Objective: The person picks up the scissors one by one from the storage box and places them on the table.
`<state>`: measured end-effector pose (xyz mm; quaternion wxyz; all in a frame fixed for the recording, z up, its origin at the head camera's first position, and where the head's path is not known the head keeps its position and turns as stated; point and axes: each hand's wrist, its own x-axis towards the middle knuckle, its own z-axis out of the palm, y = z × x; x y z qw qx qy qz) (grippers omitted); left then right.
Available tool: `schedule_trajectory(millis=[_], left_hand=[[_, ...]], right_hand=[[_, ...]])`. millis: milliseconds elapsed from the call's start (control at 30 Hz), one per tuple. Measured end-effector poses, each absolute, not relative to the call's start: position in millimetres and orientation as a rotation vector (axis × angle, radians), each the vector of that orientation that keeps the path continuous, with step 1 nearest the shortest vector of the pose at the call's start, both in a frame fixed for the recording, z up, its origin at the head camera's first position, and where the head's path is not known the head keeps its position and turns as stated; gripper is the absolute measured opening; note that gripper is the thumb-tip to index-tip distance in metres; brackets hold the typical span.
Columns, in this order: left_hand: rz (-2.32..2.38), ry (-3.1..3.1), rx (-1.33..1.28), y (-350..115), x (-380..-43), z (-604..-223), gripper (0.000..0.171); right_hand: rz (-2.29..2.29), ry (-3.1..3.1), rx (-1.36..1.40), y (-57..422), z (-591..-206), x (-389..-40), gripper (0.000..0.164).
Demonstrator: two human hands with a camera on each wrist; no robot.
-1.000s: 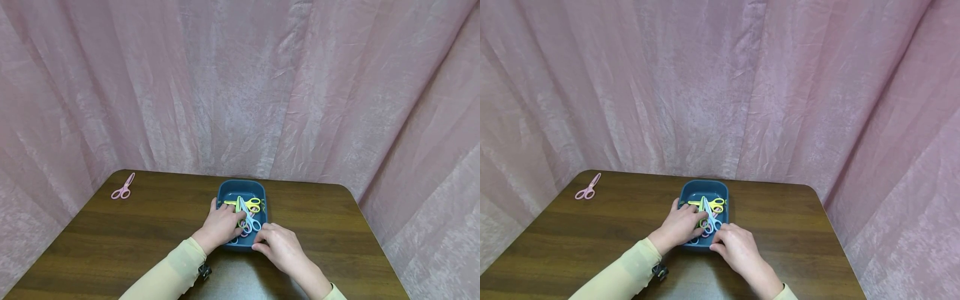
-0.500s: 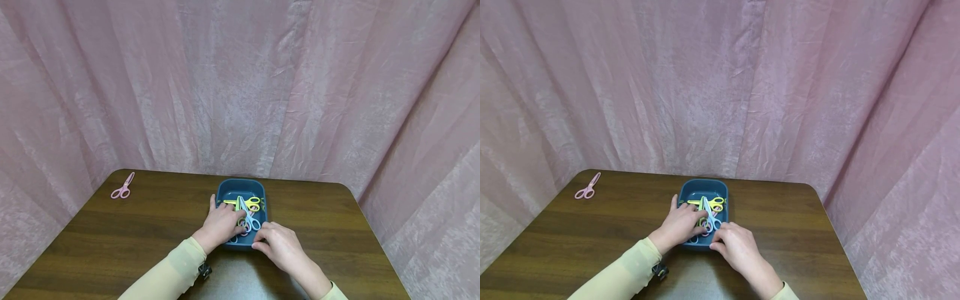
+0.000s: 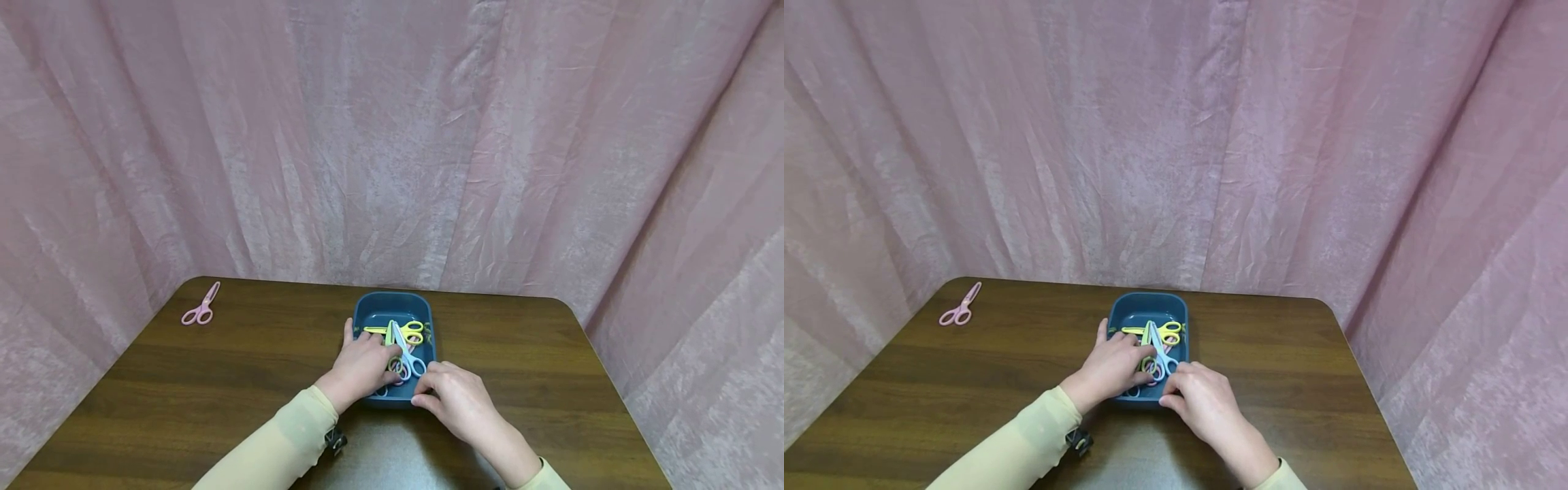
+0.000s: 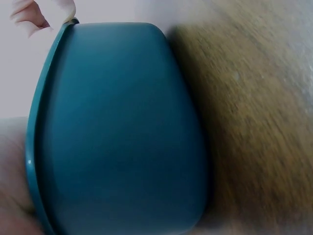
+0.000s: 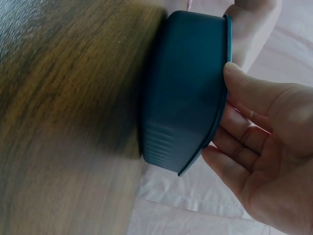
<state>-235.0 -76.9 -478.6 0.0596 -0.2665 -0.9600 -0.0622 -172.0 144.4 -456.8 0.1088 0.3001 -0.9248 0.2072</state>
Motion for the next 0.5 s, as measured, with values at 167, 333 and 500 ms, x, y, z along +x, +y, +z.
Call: schedule_trajectory(millis=[167, 333, 500], left_hand=[[-0.188, -2.917, -0.797, -76.6, -235.8, -480.1, 0.042], [-0.193, -2.927, -0.782, -77.0, -235.6, -479.7, 0.041], [-0.229, -2.923, -0.777, -79.8, -233.8, -476.3, 0.038]], right_hand=[[0.615, -2.723, 0.881, 144.5, -457.0, -172.5, 0.017], [0.614, -2.736, 0.877, 144.5, -456.9, -172.4, 0.016], [0.606, -2.732, 0.878, 144.7, -456.7, -171.9, 0.016]])
